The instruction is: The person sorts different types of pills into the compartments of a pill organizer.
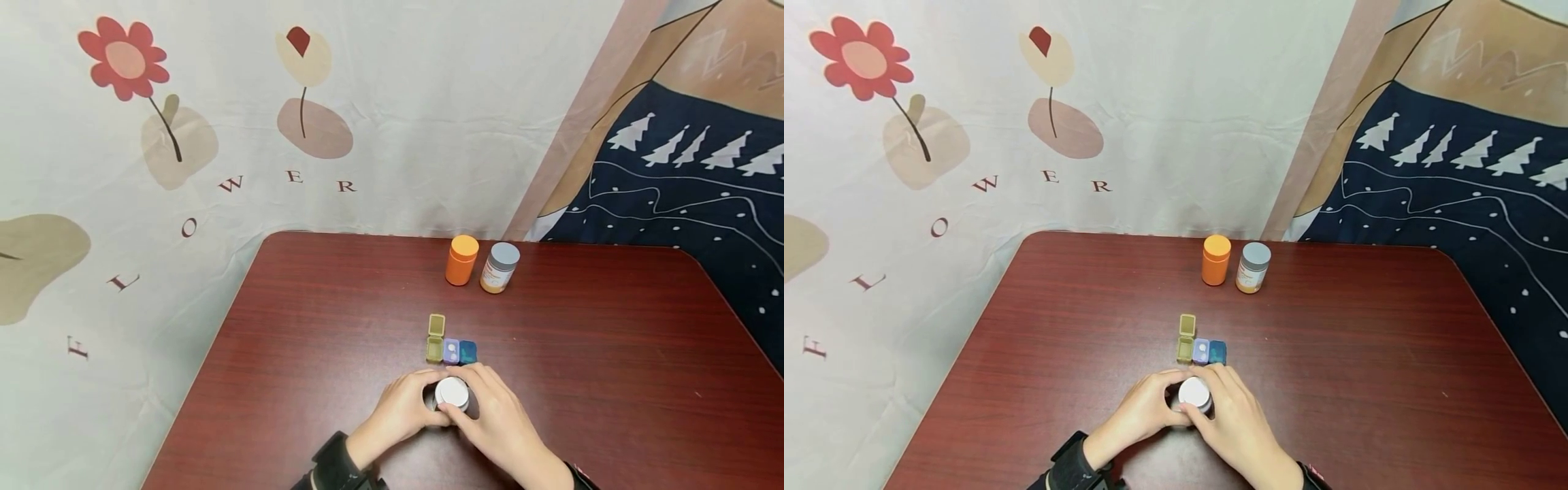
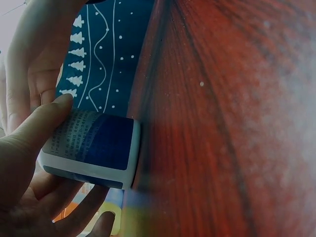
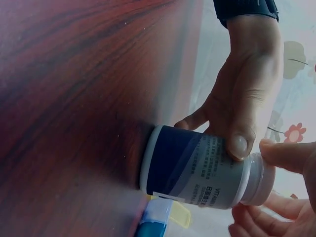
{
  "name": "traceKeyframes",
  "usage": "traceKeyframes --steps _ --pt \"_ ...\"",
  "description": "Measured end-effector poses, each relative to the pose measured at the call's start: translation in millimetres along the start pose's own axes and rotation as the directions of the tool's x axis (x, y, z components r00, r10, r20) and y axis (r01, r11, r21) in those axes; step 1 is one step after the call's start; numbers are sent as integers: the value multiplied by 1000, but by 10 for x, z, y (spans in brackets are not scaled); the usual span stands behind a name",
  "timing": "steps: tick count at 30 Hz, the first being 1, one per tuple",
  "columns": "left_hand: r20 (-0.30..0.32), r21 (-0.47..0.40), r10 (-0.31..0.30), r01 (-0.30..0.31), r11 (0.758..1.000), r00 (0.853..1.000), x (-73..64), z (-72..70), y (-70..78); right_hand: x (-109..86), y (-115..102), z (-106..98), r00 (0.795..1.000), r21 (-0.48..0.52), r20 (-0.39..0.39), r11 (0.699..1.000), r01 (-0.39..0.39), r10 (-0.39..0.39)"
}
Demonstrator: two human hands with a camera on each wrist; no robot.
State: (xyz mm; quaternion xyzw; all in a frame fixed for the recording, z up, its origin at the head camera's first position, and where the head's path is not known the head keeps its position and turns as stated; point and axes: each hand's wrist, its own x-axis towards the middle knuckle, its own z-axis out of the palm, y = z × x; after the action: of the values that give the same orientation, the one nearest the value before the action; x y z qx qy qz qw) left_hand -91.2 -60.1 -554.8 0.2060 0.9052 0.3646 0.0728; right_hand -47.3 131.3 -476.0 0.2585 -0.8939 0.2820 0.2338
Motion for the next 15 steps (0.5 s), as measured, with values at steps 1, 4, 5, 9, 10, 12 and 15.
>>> traceKeyframes --steps 1,4,5,9,10,12,15 --pt "-1 3 -3 3 1000 1000 1 0 2 4 15 -7 1000 11 7 1000 22 -22" --pt "-6 11 -3 3 1000 1000 1 -8 9 33 73 -32 995 52 44 995 90 -92" --pt "-6 11 -1 1 1000 1000 0 -11 9 47 92 -41 992 69 60 992 110 -114" --pt "-1 -10 5 -5 1000 1000 -3 -30 2 98 154 -85 974 139 137 977 159 -178" --pt "3 -23 5 -5 1000 1000 -5 -36 2 109 166 -98 969 155 155 973 169 -193" --pt "10 -40 4 -3 999 1000 -9 -45 6 128 190 -125 957 188 191 965 184 -220" --pt "18 -53 -7 8 999 1000 -23 -51 25 149 223 -159 938 228 238 953 199 -253"
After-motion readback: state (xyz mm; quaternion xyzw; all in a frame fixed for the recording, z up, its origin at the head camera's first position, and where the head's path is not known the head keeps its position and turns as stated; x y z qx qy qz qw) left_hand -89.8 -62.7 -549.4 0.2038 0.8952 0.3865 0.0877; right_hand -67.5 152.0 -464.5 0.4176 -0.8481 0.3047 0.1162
